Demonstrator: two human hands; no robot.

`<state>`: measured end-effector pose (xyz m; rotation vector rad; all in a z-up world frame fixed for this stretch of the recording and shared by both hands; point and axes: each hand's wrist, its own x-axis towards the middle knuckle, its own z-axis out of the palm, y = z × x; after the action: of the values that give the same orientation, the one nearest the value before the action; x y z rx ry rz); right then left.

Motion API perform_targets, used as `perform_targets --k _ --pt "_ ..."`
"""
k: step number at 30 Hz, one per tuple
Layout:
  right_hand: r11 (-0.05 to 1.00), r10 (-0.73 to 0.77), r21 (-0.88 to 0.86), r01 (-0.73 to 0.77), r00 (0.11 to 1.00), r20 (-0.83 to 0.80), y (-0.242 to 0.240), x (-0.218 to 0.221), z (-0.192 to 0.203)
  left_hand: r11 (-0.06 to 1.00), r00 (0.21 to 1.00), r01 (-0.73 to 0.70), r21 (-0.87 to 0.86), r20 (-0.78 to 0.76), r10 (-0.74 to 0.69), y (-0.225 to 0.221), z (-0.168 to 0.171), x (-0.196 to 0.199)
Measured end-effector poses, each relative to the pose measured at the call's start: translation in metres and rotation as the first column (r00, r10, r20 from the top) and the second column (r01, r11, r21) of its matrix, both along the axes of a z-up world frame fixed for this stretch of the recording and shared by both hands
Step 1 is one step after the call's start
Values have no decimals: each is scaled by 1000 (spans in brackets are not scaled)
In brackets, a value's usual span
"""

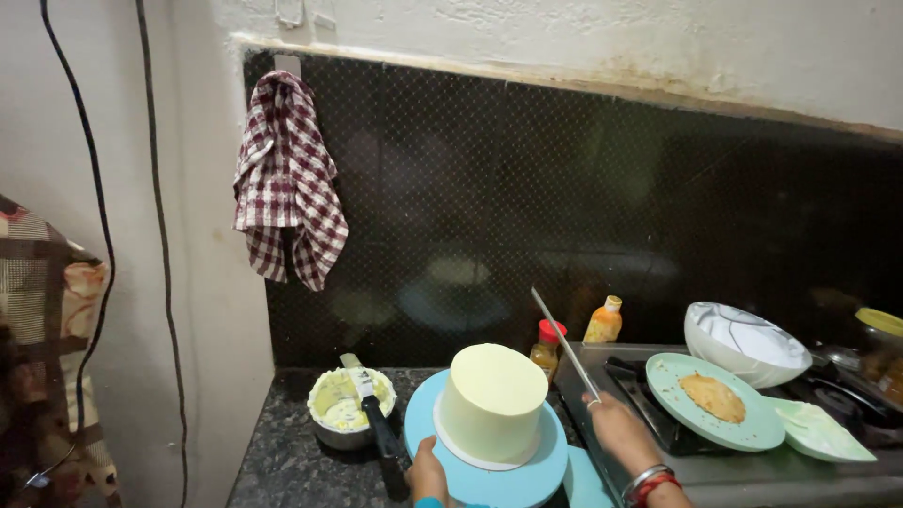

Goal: The person smooths frosting on a cake on a rotating stand using a plastic scraper and a metal blade, then wipes their hand on a hanging cloth.

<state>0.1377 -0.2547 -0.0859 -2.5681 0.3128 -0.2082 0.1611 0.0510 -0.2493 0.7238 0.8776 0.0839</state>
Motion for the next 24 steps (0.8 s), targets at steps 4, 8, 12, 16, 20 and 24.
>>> perform_targets --k 4,8,12,16,20,24 --pt "947 143 -290 -141 990 -14 -17 25 -25 997 988 8 71 152 -18 -6 -24 7" --pt "992 119 -72 -106 972 202 -8 14 -21 994 999 -13 110 -30 17 1 -21 10" --pt "991 2 -135 5 999 52 24 -25 18 990 998 -47 133 37 43 5 -22 8" --pt "991 -86 -103 84 996 -21 55 -48 49 999 995 -32 38 94 29 5 -8 1" --pt "990 -99 -107 96 995 -24 64 -53 52 998 996 62 -17 -66 -63 9 17 -2" --pt "987 -131 -105 122 988 -84 66 -50 47 996 998 54 -67 45 -51 8 32 -19"
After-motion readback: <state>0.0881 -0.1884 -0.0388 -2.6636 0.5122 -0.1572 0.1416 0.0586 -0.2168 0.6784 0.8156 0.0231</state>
